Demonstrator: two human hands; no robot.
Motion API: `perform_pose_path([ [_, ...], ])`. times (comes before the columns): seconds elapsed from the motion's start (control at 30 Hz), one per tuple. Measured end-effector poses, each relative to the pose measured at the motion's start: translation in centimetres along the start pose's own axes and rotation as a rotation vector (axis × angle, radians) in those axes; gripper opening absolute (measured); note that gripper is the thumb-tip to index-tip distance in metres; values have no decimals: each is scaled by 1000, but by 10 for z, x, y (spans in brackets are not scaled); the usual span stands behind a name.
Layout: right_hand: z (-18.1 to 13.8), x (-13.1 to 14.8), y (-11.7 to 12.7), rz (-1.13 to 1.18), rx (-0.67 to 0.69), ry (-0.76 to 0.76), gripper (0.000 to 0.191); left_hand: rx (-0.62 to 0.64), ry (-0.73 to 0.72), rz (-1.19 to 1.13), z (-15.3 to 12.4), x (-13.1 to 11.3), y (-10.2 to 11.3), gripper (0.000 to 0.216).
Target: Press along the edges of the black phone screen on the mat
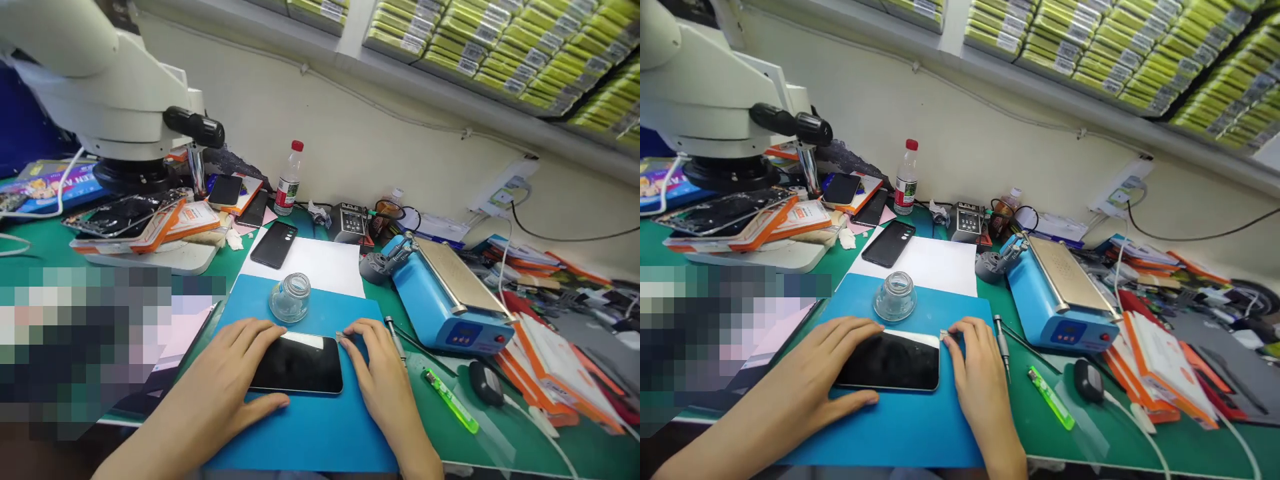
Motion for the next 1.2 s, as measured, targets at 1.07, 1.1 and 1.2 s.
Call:
perform_pose_path([
  [1.07, 33, 82, -15, 397, 272, 83, 19, -1, 112, -71, 6, -10, 2, 163],
  [1.1, 33, 82, -15, 400, 258, 76, 18, -1, 113, -65, 6, -10, 1, 165],
  [1.2, 32, 82, -15, 409, 265, 73, 17, -5, 116, -64, 6, -11, 1, 165],
])
Point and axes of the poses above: each hand's wrist, its own z-axis towards the middle knuckle, its own y-axis out of the back of the hand, x = y × z, the point moved 2 cm from there along z, towards the middle knuckle, and after that the axes turned 9 degrees about -z, right-handed, at the moved point
